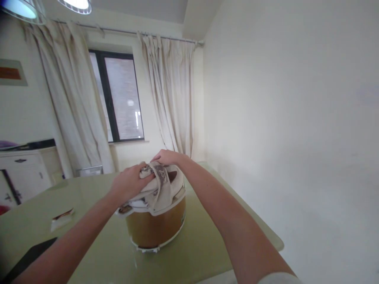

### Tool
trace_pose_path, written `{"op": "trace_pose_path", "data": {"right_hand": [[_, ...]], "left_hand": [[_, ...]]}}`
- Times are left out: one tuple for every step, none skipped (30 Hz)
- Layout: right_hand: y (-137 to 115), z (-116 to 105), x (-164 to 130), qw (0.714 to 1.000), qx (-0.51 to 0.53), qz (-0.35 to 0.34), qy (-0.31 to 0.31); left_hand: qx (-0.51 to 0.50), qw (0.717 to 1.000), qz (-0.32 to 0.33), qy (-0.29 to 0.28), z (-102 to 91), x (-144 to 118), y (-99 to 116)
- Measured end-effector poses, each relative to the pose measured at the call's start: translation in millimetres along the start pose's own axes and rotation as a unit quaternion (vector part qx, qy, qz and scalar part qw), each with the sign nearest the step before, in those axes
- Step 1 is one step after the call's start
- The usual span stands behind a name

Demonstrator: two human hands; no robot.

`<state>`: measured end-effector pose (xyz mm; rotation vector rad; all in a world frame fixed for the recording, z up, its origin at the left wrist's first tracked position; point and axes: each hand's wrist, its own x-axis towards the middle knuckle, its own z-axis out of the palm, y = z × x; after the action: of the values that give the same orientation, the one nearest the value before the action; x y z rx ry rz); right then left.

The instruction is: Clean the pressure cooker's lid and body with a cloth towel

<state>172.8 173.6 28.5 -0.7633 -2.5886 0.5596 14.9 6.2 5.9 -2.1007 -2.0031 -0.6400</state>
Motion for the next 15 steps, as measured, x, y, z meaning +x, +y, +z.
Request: {"op": "trace_pose_path", "data": {"right_hand": [[-1,-3,4,1.000,0.000,0.008,-0.010],[-2,-5,8,1.000,0.004,0.013,-0.020],[-2,-6,10,0.999,0.012,0.018,-0.027],[-2,-6,11,0.999,0.024,0.021,-0.029],[-2,-6,11,0.999,0.037,0.025,-0.026],[-2,-5,8,0.998,0.049,0.030,-0.020],[-2,-4,4,0.998,0.059,0.034,-0.010],[-2,-2,-3,0.997,0.069,0.035,0.007],[-3,0,-11,0.995,0.083,0.036,0.036],[-6,1,-20,0.991,0.102,0.036,0.074],[-10,3,-31,0.985,0.124,0.032,0.118],[-15,4,-41,0.975,0.148,0.024,0.163],[-22,5,-50,0.965,0.170,0.011,0.198],[-30,5,-59,0.958,0.185,-0.010,0.217],[-40,4,-66,0.954,0.195,-0.041,0.225]], "left_hand": [[0.009,1.000,0.009,0.007,-0.2,3,9],[0.018,1.000,0.020,0.012,-0.6,6,17],[0.025,0.999,0.029,0.014,-1.2,9,25],[0.029,0.999,0.034,0.011,-1.8,12,31],[0.027,0.999,0.032,0.003,-2.5,16,34],[0.017,0.999,0.028,-0.010,-3.2,20,35],[-0.004,0.999,0.024,-0.024,-3.8,24,32],[-0.035,0.998,0.023,-0.037,-4.3,29,27],[-0.074,0.996,0.026,-0.044,-4.8,32,20],[-0.117,0.992,0.032,-0.046,-5.3,36,13],[-0.163,0.985,0.032,-0.040,-6.0,38,5],[-0.212,0.977,0.024,-0.029,-7.2,41,0],[-0.266,0.964,0.007,-0.015,-9.0,42,-2],[-0.330,0.944,-0.013,-0.001,-11.8,43,1],[-0.401,0.916,-0.028,0.011,-15.6,44,7]]}}
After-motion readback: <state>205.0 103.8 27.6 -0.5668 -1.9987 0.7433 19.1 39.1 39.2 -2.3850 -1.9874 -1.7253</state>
